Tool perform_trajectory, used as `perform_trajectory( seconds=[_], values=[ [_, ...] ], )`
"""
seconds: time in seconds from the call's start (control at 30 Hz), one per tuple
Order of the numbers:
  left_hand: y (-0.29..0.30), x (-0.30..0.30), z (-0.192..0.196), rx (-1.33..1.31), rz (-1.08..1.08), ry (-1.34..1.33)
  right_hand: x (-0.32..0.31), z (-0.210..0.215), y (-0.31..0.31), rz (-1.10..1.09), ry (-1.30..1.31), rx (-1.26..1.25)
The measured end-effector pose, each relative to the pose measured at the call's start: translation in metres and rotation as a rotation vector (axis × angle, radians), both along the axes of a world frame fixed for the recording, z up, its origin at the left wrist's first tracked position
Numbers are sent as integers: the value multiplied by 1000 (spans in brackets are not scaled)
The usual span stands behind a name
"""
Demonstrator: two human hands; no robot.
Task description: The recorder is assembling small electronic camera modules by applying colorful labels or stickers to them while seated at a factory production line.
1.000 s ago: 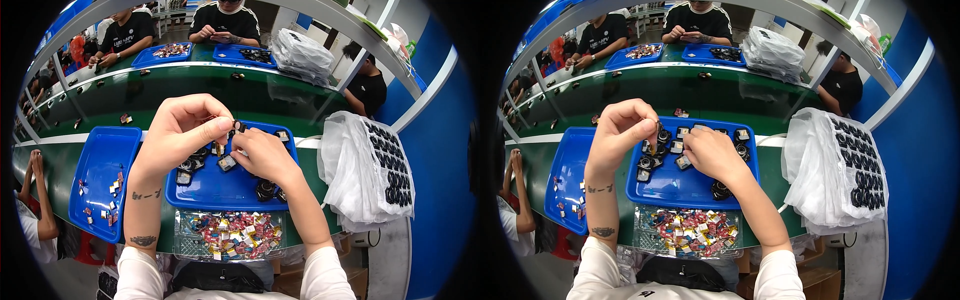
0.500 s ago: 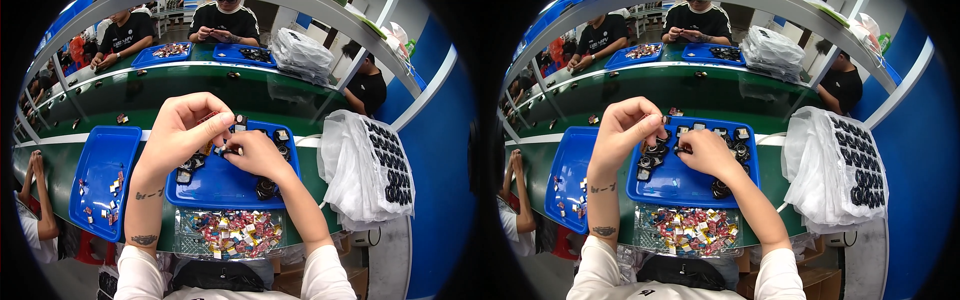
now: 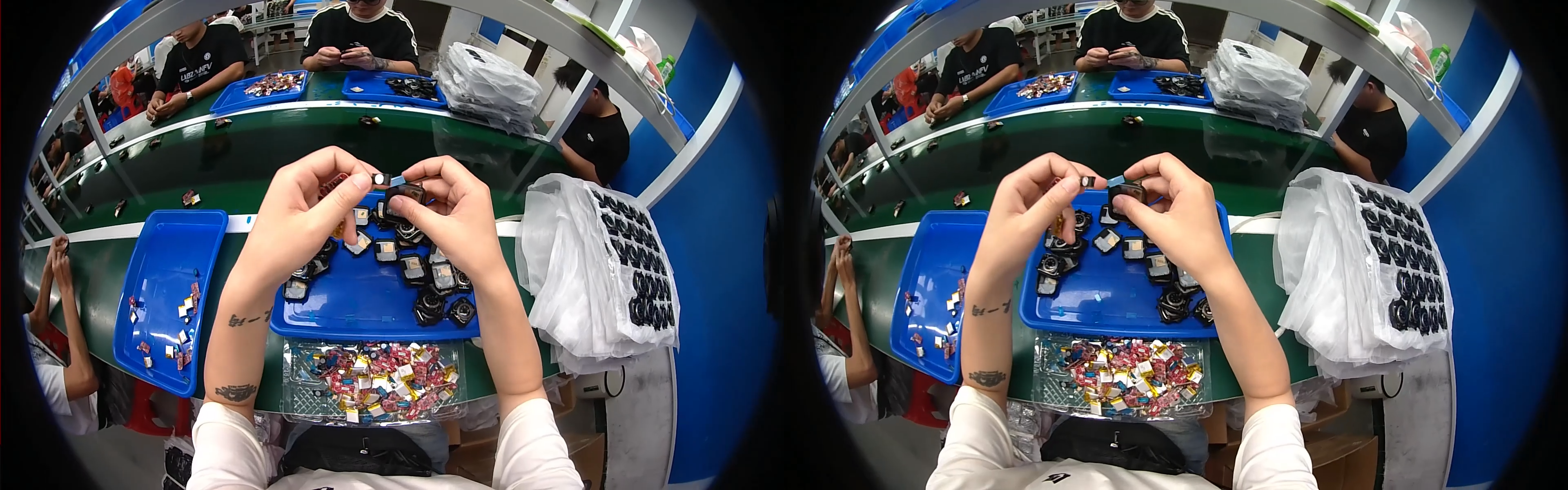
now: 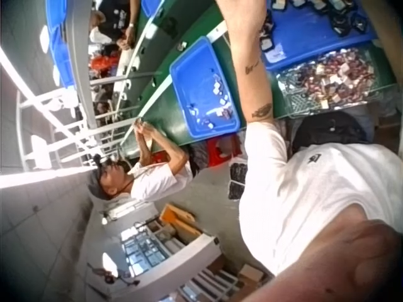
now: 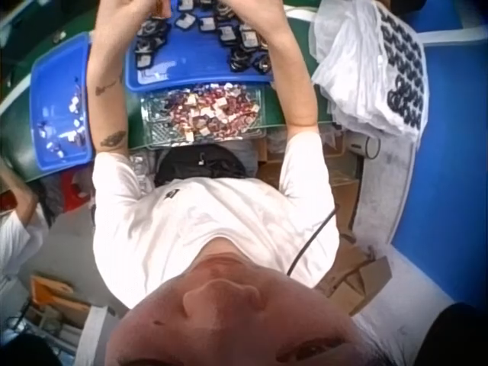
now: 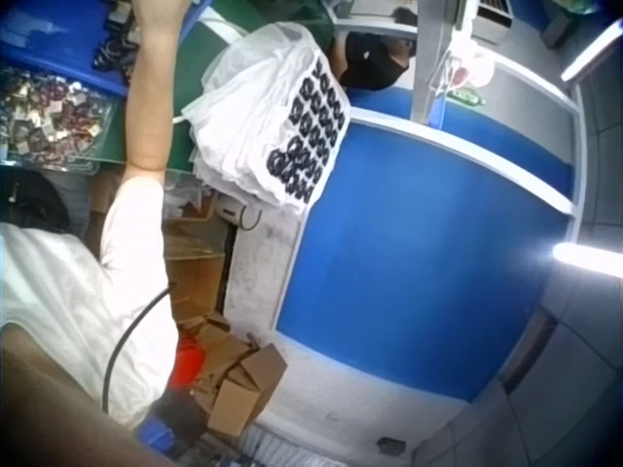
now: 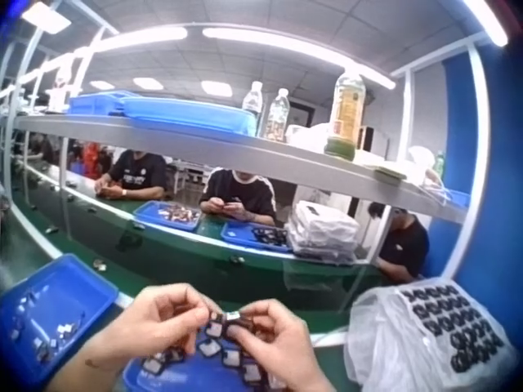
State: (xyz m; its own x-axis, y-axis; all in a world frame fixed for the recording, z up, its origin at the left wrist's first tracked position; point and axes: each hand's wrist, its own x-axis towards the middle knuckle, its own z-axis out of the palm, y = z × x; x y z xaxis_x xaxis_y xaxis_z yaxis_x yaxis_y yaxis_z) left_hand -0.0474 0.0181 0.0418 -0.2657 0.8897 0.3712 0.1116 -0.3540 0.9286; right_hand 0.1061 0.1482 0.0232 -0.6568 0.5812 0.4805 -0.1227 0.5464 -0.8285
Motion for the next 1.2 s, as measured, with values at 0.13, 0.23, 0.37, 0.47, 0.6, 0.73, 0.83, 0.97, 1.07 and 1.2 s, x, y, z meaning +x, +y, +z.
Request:
perform_trajectory(
  seconds=[0.13,0.23,0.37,0.47,0.6,0.73,0.83,0.97,1.07,1.2],
  values=[
    [5,4,-4,-37,316,144,2,12,-16,39,-48,36],
    [6,-2,-5,35,318,108,3,15,-19,54,-47,19],
    [5,11,-3,94,302,103,-2,3,-9,67,50,-10],
    [3,25,-3,125,300,100,-3,10,-19,92,199,-341],
    [8,32,-11,166,368,179,-5,10,-27,129,275,-362],
    [6,32,-9,113,381,113,-4,11,-32,151,256,-285],
    [7,33,-9,130,372,106,-3,9,-33,159,253,-265],
    [7,33,-10,136,362,82,-4,10,-35,160,265,-271],
    [7,33,-9,134,338,58,-3,10,-35,161,272,-283],
    [9,34,-11,151,335,41,-3,9,-36,164,275,-290]
  ],
)
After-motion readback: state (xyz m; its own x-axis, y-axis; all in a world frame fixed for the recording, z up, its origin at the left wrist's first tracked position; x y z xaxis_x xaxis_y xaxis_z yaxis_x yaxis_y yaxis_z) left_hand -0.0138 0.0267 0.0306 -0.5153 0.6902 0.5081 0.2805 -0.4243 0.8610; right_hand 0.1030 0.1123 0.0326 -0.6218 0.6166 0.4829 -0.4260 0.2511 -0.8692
